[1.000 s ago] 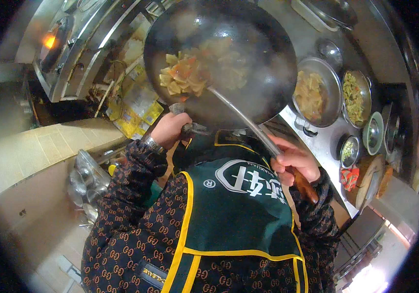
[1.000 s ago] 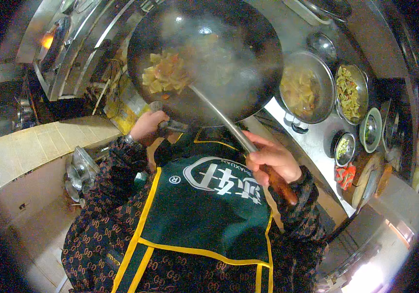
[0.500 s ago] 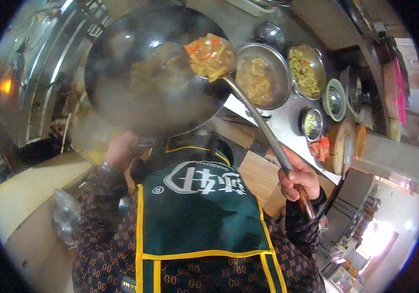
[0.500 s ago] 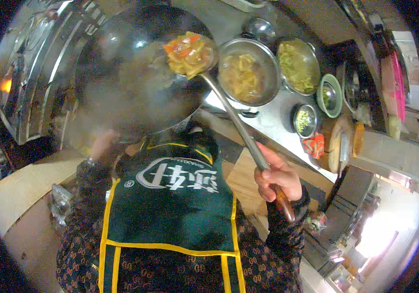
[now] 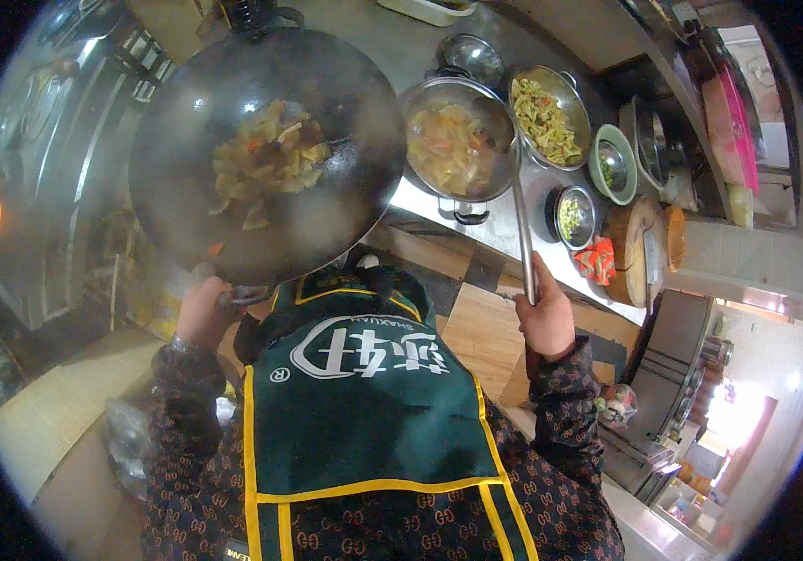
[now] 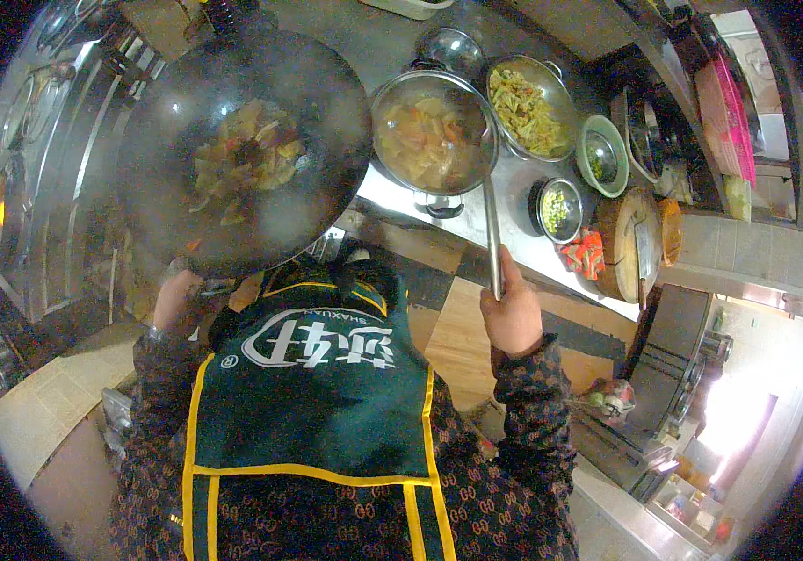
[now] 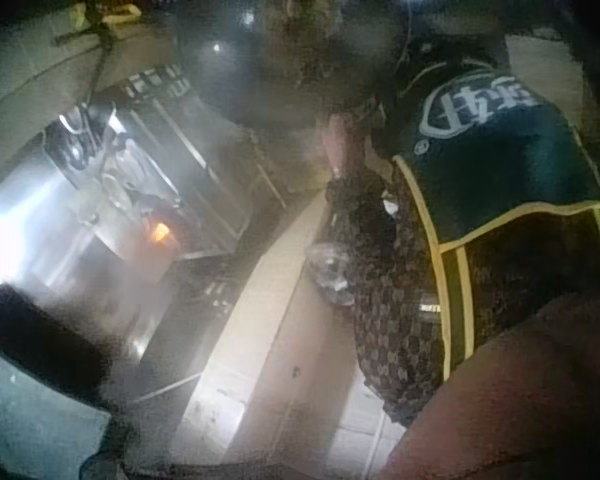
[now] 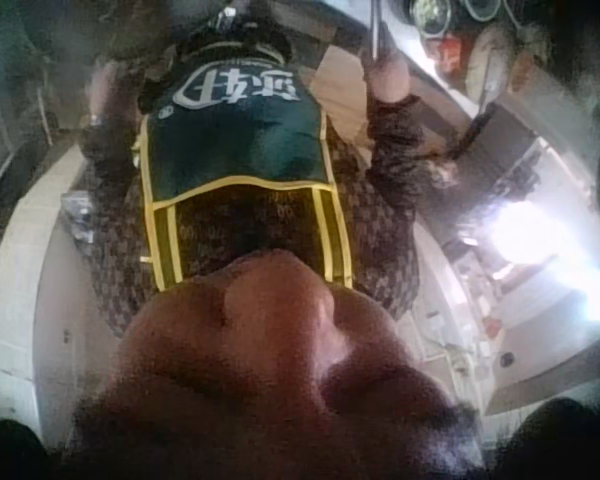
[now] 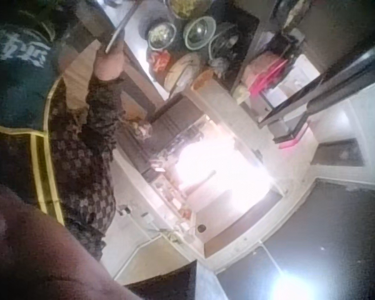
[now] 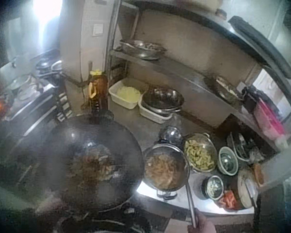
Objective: The person stir-fries sliced vegetables in a wok over a gas burner, adding water and seasonings, then transfers the cooked mixture into a metal bowl. The person also cleans the wok with a brush and water before adding oil and aromatics for the next step.
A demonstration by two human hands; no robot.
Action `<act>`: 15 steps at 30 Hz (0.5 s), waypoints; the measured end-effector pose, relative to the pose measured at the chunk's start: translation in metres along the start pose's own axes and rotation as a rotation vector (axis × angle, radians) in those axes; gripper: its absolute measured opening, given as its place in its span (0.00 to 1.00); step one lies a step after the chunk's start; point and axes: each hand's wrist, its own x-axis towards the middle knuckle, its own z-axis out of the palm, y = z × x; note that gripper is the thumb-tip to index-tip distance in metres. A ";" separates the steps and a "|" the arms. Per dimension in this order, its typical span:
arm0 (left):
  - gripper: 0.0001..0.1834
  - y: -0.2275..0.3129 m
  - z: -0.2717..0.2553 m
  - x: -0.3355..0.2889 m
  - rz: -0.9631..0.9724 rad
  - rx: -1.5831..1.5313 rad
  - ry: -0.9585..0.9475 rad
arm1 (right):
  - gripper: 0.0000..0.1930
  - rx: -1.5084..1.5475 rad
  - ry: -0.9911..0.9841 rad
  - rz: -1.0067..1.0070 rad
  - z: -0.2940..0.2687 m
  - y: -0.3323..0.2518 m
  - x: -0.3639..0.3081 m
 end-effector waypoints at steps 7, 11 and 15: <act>0.19 0.026 -0.018 -0.017 0.307 0.126 0.128 | 0.36 0.212 -0.010 -0.034 -0.034 -0.041 -0.027; 0.18 0.036 -0.015 -0.016 0.257 0.164 0.073 | 0.35 0.210 -0.126 -0.157 -0.025 -0.081 -0.025; 0.16 0.041 -0.019 -0.017 0.218 0.158 -0.018 | 0.35 -0.134 -0.104 -0.472 0.035 -0.105 0.023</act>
